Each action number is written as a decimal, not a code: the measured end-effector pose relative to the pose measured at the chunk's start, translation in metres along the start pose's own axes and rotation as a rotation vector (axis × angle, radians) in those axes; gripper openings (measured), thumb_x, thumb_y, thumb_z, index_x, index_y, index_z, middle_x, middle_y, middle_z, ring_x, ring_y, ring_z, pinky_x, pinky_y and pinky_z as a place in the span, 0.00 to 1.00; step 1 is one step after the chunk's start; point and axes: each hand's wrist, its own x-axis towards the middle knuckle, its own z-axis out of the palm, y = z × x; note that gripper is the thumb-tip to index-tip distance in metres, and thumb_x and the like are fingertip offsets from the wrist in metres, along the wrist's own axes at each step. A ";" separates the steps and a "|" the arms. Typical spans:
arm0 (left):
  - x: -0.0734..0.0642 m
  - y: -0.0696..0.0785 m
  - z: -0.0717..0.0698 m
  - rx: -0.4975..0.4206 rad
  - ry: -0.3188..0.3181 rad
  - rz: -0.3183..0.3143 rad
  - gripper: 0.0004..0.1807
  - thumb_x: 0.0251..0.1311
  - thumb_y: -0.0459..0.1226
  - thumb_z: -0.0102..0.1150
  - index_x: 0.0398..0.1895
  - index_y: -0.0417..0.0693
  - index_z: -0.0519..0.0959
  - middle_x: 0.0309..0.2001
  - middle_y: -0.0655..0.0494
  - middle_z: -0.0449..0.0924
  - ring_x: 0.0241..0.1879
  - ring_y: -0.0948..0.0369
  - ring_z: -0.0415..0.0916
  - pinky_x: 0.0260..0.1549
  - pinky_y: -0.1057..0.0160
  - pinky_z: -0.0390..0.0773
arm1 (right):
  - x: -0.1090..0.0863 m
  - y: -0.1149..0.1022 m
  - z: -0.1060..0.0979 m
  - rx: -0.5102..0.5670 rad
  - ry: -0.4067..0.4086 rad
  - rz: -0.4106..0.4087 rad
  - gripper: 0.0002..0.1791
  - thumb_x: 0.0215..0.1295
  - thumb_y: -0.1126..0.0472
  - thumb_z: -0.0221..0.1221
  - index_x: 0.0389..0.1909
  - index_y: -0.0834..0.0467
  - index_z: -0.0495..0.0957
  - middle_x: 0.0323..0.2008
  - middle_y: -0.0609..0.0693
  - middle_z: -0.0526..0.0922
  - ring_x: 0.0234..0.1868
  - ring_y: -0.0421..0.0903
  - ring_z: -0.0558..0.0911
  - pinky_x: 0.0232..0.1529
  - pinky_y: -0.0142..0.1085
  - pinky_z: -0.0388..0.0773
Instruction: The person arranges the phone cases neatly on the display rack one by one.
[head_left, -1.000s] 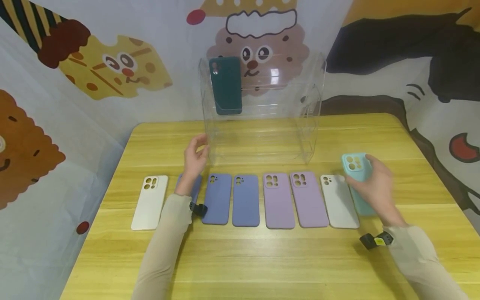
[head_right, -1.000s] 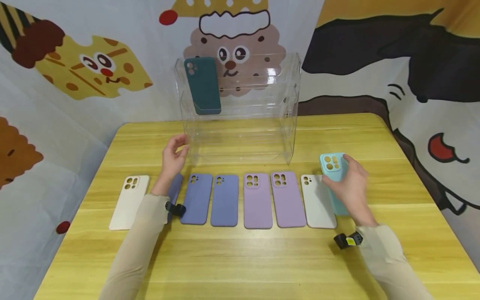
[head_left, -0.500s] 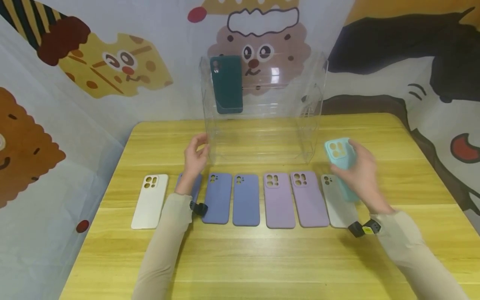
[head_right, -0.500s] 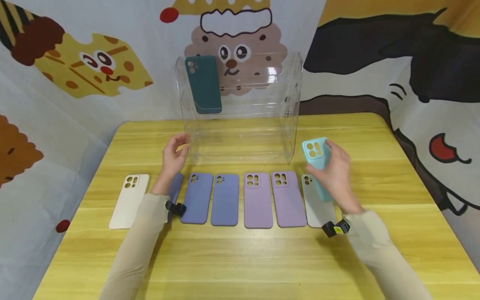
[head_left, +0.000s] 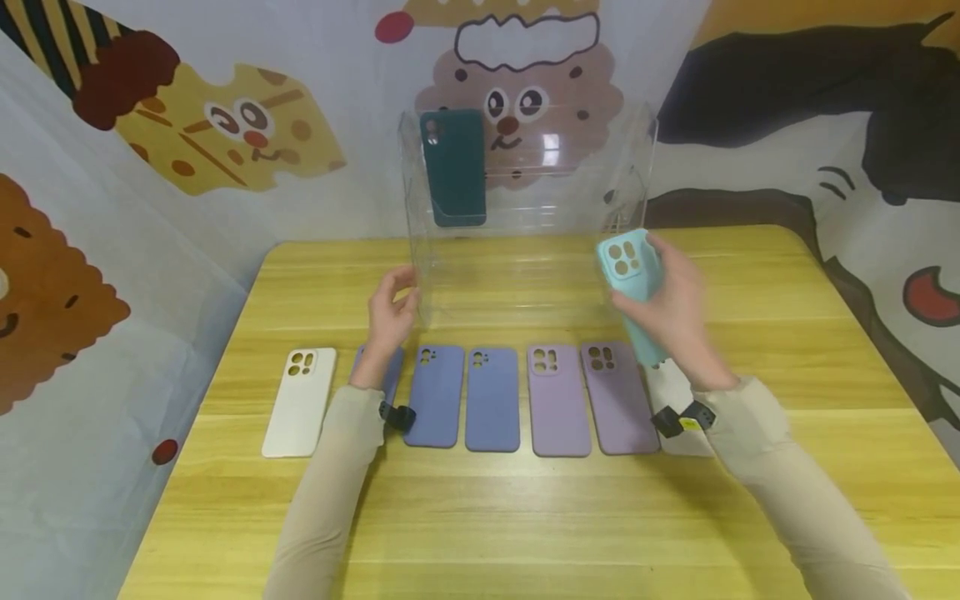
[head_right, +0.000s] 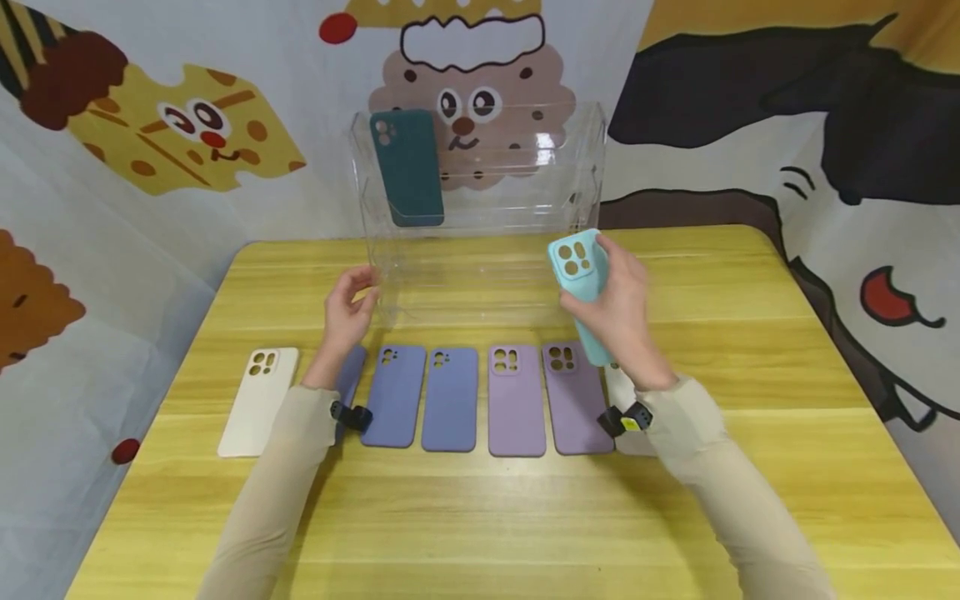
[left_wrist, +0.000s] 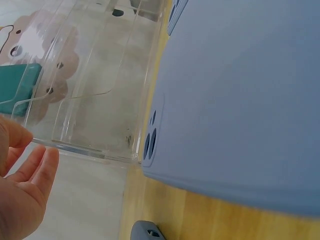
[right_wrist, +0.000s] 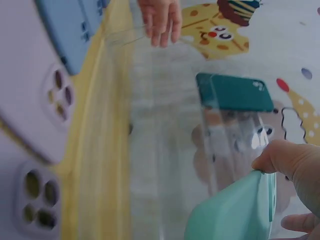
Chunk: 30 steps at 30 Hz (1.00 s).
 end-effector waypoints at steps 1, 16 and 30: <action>0.000 0.000 0.000 0.002 0.000 -0.002 0.16 0.56 0.16 0.48 0.50 0.19 0.68 0.48 0.26 0.72 0.49 0.38 0.72 0.48 0.50 0.79 | 0.004 -0.004 0.003 0.009 -0.001 -0.005 0.44 0.42 0.66 0.69 0.63 0.70 0.61 0.53 0.69 0.72 0.50 0.64 0.70 0.52 0.58 0.69; 0.000 -0.001 -0.001 0.009 -0.021 0.008 0.17 0.58 0.18 0.49 0.51 0.19 0.67 0.48 0.25 0.71 0.50 0.37 0.70 0.49 0.45 0.77 | 0.063 -0.064 0.041 0.135 -0.004 -0.049 0.45 0.46 0.60 0.69 0.67 0.63 0.59 0.59 0.60 0.69 0.56 0.54 0.68 0.57 0.44 0.70; 0.000 -0.003 -0.002 0.000 -0.019 0.006 0.17 0.57 0.17 0.49 0.51 0.19 0.67 0.49 0.26 0.71 0.50 0.38 0.71 0.48 0.54 0.80 | 0.127 -0.110 0.058 0.141 0.131 -0.045 0.48 0.48 0.57 0.66 0.70 0.56 0.52 0.61 0.50 0.63 0.57 0.41 0.62 0.55 0.24 0.62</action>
